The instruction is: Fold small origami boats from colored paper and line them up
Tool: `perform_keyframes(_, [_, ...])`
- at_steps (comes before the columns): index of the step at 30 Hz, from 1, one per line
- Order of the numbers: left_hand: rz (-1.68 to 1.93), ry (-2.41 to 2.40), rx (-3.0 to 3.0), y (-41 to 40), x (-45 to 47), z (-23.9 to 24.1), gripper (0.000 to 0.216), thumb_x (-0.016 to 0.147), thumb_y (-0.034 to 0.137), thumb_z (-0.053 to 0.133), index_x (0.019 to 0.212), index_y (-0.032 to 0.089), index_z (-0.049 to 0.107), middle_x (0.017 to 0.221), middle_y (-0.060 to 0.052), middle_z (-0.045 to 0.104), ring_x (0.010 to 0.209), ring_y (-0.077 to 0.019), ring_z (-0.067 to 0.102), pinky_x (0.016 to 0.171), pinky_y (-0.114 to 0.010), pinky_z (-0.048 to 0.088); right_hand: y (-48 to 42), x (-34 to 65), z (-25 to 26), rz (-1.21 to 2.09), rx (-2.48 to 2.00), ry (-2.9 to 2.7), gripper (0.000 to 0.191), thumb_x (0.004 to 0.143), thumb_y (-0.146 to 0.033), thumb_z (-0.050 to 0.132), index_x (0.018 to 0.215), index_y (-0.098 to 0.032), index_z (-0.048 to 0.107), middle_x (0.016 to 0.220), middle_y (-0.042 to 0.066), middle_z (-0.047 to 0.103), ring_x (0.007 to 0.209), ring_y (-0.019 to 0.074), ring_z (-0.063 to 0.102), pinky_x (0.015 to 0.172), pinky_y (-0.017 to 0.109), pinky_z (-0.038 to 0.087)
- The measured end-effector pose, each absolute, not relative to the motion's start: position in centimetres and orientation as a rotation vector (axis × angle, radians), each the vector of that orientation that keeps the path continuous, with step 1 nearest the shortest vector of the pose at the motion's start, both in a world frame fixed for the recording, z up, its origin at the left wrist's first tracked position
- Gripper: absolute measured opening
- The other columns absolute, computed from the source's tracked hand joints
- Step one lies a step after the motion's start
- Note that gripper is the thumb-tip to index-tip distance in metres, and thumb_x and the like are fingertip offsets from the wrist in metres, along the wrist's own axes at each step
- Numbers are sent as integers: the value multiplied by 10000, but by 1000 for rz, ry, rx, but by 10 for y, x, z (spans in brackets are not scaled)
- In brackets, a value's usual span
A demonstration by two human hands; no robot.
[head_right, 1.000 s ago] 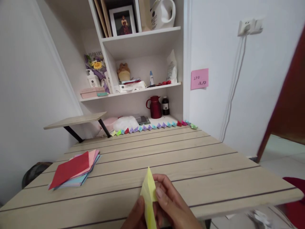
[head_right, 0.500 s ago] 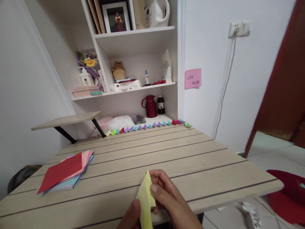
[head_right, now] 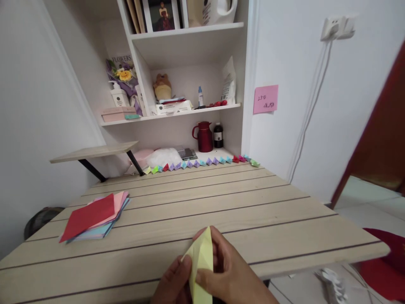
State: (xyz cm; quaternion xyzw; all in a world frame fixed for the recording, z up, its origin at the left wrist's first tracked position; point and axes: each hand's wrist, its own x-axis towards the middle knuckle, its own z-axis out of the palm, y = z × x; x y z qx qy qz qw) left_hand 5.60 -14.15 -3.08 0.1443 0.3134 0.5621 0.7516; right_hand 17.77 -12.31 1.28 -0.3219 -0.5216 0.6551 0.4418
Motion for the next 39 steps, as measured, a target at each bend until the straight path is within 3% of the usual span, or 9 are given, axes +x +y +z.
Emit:
perform_keyframes(3, [1289,767,451,-140,53,-25,414,634,446,812,888,133,714,754,-106,711,767,-251,674,732,-341,501,-119,176,12,1588,-868,-1326,223,618,-183,665,747,-220,487,649,-60,487,604,113,436,550,218,362])
perform_keyframes(6, [1473,1058,760,-138,38,-17,523,671,501,758,1061,163,671,951,-115,695,820,-238,662,740,-334,509,-106,175,9,1404,-970,-1432,170,651,-168,599,675,-220,438,600,-73,412,555,100,378,513,209,304])
perform_keyframes(9, [1717,1442,1176,-137,17,-13,461,774,496,646,1130,204,630,1177,-109,597,1021,-239,605,865,-351,484,-90,174,1,1052,-1119,-1660,133,637,-105,504,683,-222,460,595,-70,418,564,114,398,529,218,289])
perform_keyframes(11, [1708,1516,1290,-136,7,-15,394,825,487,580,1089,200,635,1154,-98,591,1024,-228,596,894,-358,472,-81,172,-5,836,-1226,-1813,167,624,-76,467,698,-226,459,603,-64,455,580,125,430,552,228,292])
perform_keyframes(15, [1616,1470,1318,-137,4,-28,331,877,430,517,1084,193,623,1099,-95,600,924,-202,612,836,-344,493,-77,169,-12,577,-1356,-2015,241,605,-39,434,743,-237,442,649,-56,521,608,140,473,566,239,279])
perform_keyframes(20, [1490,1592,1836,-139,11,-38,372,834,218,545,1200,256,603,1353,-96,485,1239,-256,467,994,-434,412,-77,169,-12,496,-1345,-2146,257,621,-32,438,772,-239,447,733,-36,574,673,156,520,584,241,305])
perform_keyframes(25, [1045,1661,2243,-139,15,-31,436,757,138,638,1153,322,633,1233,-27,639,1125,-271,560,958,-484,422,-74,176,-10,531,-1297,-2224,213,692,-68,455,807,-238,515,805,-7,578,747,176,565,657,269,388])
perform_keyframes(31, [778,1701,2354,-136,17,-22,300,810,206,648,1098,290,659,1220,3,669,1144,-293,569,978,-539,420,-78,198,-14,313,-1071,-2357,404,747,-44,490,1051,-277,620,1245,65,534,1097,236,532,906,371,412])
perform_keyframes(39, [818,1654,2253,-135,2,-7,455,771,132,670,1216,201,601,1169,-75,682,1100,-265,588,1023,-534,382,-78,210,-15,272,-1002,-2487,238,897,-156,504,1030,-300,640,1152,37,650,1054,233,571,898,410,407])
